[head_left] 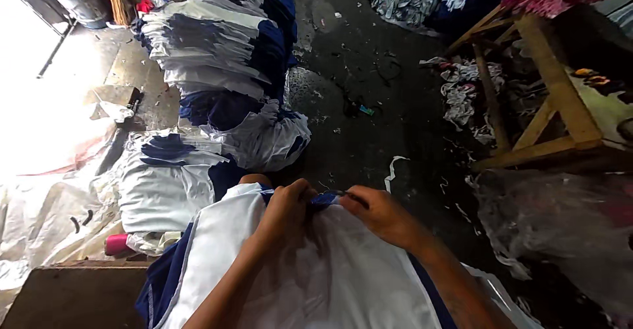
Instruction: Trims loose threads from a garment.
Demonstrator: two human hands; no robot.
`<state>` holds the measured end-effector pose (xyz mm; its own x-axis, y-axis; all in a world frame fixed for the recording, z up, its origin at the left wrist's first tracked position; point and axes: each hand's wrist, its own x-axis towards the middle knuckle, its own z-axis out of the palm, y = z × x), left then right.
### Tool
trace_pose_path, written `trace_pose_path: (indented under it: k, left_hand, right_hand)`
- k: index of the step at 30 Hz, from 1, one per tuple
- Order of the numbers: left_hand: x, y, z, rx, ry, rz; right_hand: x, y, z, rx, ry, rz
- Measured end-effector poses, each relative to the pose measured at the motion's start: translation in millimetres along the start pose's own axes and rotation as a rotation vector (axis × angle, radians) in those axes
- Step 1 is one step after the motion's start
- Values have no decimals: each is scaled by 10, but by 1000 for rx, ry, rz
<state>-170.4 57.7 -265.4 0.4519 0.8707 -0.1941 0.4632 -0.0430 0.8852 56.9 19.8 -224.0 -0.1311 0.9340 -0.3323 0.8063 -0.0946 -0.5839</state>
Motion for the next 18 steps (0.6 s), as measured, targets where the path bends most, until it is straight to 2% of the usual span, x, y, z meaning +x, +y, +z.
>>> trace_pose_path:
  k: [4,7,10,12,14,18]
  left_hand:
    - [-42,58,-52,-85,-77,-25]
    - [-105,167,-12,-103,-144,28]
    - [-181,346,155,-28,-83,30]
    - [-257,401,249,-17,-12,52]
    - [-371,400,249,-122,29,58]
    - [-663,365,262,-285,-21,36]
  right_hand:
    - [-115,26,154,116,82,146]
    - [-239,41,321,250,207,93]
    - [-354,43,417,330,334,-56]
    - [-426,43,452,250,436,-161]
    - [-523,40,480,156,531,-215]
    - [-737,52,630,15,627,-266]
